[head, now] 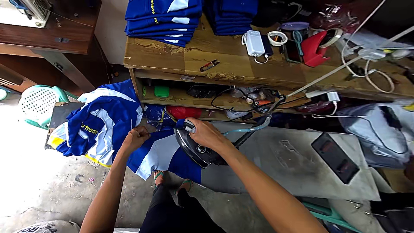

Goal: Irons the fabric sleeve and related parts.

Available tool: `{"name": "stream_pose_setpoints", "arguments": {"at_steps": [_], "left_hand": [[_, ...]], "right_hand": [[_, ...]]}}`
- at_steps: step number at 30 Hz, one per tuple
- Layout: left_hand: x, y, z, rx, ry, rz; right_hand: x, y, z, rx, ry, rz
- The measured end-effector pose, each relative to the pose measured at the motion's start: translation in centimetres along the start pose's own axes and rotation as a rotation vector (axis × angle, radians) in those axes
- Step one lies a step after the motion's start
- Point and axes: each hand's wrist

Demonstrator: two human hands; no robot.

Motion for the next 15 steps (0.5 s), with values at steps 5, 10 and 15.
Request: {"name": "stream_pose_setpoints", "arguments": {"at_steps": [5, 10, 15], "left_hand": [[0.4, 0.3, 0.1, 0.022, -0.031, 0.033], [0.4, 0.3, -0.1, 0.048, -0.026, 0.028], [-0.4, -0.2, 0.9, 0.028, -0.037, 0.019]], "right_hand": [[1.4, -1.2, 1.6, 0.085, 0.015, 0.037], [4.1, -1.4, -2.8, 0.146, -0.089, -0.112], [2.2, 2.2, -7.0, 0.136, -0.19, -0.193]]}}
Point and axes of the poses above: each hand's wrist, its own x-axis away from the middle knuckle, its own y-axis out of the palm, z = x × y, and after that the axes turned 9 degrees about -x, right-handed
